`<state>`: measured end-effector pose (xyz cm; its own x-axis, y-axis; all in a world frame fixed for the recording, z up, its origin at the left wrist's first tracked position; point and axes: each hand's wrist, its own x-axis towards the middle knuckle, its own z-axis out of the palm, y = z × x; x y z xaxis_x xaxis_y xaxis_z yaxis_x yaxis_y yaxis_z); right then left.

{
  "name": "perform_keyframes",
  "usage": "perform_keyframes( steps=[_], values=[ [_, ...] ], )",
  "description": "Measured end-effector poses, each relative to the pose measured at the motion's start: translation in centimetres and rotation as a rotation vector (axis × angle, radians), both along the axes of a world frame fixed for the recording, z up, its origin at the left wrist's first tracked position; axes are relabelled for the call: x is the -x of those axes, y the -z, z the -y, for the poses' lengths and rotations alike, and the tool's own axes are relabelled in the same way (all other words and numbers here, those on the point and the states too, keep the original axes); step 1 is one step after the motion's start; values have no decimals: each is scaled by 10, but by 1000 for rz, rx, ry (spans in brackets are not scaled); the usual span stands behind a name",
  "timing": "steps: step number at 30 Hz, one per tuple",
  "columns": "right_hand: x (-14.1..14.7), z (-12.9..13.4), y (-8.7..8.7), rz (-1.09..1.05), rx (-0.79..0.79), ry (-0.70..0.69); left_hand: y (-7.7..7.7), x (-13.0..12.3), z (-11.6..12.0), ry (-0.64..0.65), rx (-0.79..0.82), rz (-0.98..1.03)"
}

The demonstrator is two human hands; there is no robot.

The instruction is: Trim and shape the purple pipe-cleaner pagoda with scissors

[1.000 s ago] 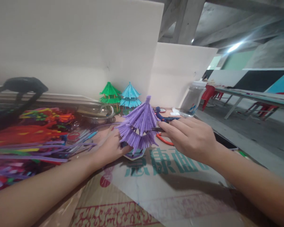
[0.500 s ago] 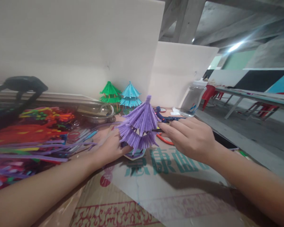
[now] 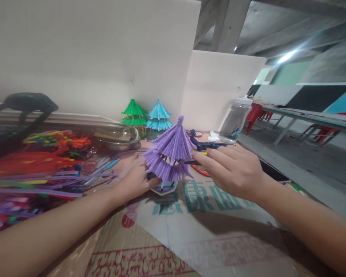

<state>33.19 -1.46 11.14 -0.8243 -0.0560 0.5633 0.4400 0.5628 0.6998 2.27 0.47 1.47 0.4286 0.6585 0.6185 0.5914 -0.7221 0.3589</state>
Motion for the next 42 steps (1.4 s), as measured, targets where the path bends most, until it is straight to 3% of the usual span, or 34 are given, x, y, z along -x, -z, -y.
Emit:
perform_keyframes(
  steps=[14,33,42],
  values=[
    [-1,9,-12,-51,26,32,4,1,-2,-22,9,21],
    [-3,2,-3,18,22,47,-2,-1,1,-3,28,11],
    [-2,2,-2,13,21,40,3,0,-1,-9,14,18]
  ],
)
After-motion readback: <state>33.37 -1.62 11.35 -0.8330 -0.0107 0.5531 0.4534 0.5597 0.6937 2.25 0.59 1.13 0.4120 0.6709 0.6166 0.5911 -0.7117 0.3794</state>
